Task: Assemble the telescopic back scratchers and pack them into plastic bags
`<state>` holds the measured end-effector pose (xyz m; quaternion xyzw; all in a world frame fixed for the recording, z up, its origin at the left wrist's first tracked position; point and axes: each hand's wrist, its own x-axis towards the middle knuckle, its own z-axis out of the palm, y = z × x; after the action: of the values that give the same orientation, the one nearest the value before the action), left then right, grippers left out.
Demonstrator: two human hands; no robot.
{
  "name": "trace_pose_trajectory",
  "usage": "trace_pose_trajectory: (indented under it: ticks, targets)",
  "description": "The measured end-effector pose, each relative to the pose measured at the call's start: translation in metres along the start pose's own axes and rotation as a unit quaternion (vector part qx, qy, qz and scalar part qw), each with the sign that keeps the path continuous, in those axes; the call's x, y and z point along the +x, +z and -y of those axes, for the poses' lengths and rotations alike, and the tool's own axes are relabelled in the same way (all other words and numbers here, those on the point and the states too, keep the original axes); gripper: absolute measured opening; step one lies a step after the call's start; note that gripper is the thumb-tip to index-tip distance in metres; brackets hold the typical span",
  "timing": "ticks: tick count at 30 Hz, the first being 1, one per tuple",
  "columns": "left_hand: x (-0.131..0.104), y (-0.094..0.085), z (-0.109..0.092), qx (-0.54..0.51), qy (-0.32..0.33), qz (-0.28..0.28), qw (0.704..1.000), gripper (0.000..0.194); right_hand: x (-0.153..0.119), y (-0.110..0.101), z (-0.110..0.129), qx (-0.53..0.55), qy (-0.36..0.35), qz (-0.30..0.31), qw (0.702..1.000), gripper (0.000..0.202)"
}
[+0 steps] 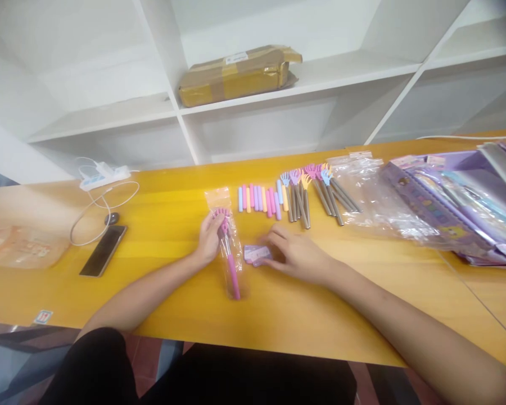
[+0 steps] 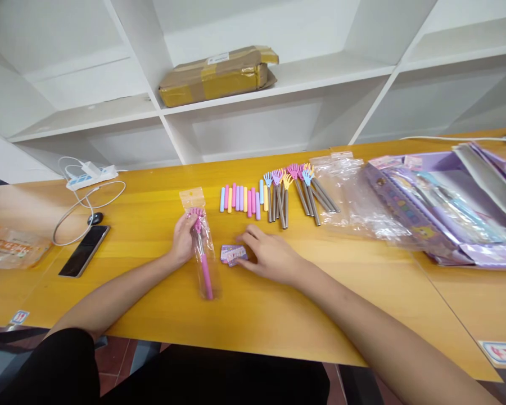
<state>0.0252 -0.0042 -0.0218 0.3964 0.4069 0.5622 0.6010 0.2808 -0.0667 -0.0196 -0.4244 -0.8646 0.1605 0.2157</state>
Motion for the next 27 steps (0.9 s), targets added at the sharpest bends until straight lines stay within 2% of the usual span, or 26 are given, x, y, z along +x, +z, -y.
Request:
trace_pose_trajectory:
  ticks: [2,6,12,16,19,23,25,27]
  targets:
    - [0.000,0.000,0.003,0.001,-0.004,0.000,1.000,0.043,0.000,0.001,-0.005,0.001,0.010,0.017,1.000,0.047]
    - [-0.003,0.000,0.011,0.007,-0.009,0.001,1.000,0.043,0.001,0.004,-0.010,0.035,0.003,0.022,0.999,0.038]
    - [-0.024,0.003,0.014,0.040,-0.051,0.121,0.990,0.053,0.003,0.000,-0.011,0.063,0.020,0.025,0.997,0.029]
    - [-0.033,0.005,0.014,0.065,-0.067,0.144,0.985,0.056,0.005,0.001,-0.013,0.092,0.030,0.021,0.995,0.022]
    - [-0.033,0.003,0.017,0.076,-0.067,0.142,0.985,0.057,0.006,0.004,-0.015,0.153,0.043,0.008,0.987,0.017]
    - [-0.026,-0.001,0.025,0.057,-0.038,0.098,0.993,0.052,0.009,0.006,-0.019,0.257,0.083,0.000,0.963,0.033]
    - [-0.024,-0.002,0.028,0.056,-0.023,0.100,0.993,0.050,0.011,0.006,-0.020,0.306,0.110,0.009,0.946,0.041]
    - [-0.023,0.000,0.030,0.074,-0.010,0.106,0.992,0.050,0.012,0.005,-0.020,0.335,0.127,-0.022,0.933,0.044]
